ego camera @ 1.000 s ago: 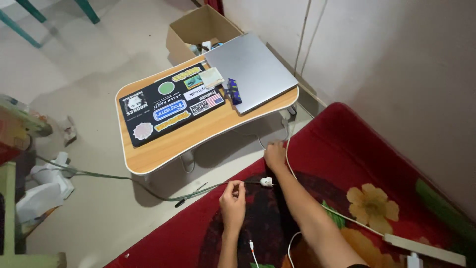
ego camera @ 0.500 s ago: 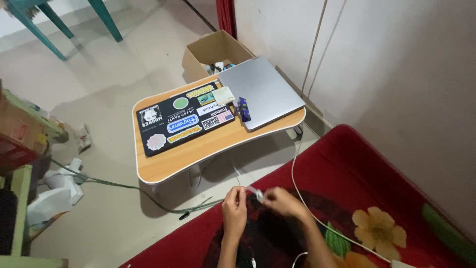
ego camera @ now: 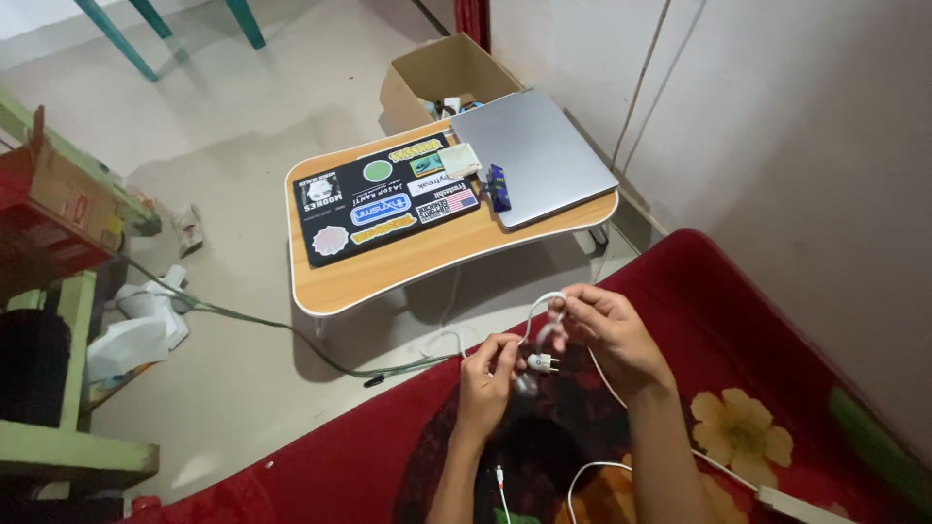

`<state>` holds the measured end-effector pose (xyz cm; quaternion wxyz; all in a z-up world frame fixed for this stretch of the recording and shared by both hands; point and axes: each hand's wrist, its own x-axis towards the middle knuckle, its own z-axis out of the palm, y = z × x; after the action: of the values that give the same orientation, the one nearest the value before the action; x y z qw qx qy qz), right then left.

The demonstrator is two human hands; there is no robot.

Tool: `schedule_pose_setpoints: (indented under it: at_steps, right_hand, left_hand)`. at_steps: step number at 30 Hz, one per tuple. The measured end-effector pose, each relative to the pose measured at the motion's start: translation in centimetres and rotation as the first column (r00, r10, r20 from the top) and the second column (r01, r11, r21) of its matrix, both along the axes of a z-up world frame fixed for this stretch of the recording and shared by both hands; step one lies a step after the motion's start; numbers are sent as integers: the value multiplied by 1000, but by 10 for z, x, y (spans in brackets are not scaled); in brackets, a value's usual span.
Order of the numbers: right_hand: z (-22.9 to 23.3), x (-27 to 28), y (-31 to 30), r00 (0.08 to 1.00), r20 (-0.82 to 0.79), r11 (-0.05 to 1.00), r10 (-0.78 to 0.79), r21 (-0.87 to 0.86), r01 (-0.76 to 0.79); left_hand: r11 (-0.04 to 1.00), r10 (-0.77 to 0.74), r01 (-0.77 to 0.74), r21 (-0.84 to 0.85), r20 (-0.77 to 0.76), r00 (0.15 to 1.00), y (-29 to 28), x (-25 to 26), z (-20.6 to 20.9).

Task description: The person untangles and wraps a pair of white wired earphones.

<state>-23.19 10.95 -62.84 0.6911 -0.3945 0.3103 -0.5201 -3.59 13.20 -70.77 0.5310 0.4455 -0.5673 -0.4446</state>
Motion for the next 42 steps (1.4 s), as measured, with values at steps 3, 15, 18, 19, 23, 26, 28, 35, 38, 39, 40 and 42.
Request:
schedule_pose_setpoints:
  at_steps: [3, 15, 18, 19, 23, 26, 28, 35, 38, 39, 40, 42]
  right_hand:
    - [13, 10, 0, 995, 66, 997, -78, 17, 77]
    - [72, 12, -50, 978, 207, 993, -6, -110, 30]
    - [134, 18, -53, 994, 110, 996, -28, -80, 37]
    - [159, 20, -52, 997, -14, 991, -82, -110, 80]
    - [255, 14, -51, 999, -39, 990, 8, -141, -14]
    - [329, 7, -51, 990, -114, 986, 85, -135, -100]
    - [385, 8, -49, 979, -191, 991, 77, -98, -97]
    - [517, 25, -50, 951, -304, 990, 55, -107, -92]
    - [569, 29, -39, 964, -258, 993, 61, -81, -85]
    - [587, 30, -37, 968, -246, 993, 46, -95, -72]
    - [605, 30, -36, 971, -236, 992, 31, -110, -58]
    - [651, 31, -33, 976, -211, 988, 47, -132, -76]
  left_hand:
    - [998, 56, -56, -9, 13, 998, 4, -4, 26]
    - [956, 286, -276, -103, 96, 953, -24, 6, 96]
    - [952, 281, -277, -130, 11, 960, -30, 8, 132]
    - [951, 264, -271, -149, -66, 962, -32, 9, 145]
    - [972, 203, -226, -67, -248, 947, -29, 9, 239]
    - [983, 162, -185, -20, -394, 905, -27, 8, 326]
    - [986, 163, -153, 59, -437, 885, -26, 6, 387]
    - [987, 160, -149, 58, -400, 902, -18, 1, 565]
    - [988, 152, -150, 38, -406, 901, -3, 7, 627]
    - [986, 166, -156, 58, -377, 911, -1, 12, 649]
    - [984, 179, -162, 77, -350, 920, 1, 15, 671]
    - [985, 172, -158, 70, -332, 927, 5, 21, 698]
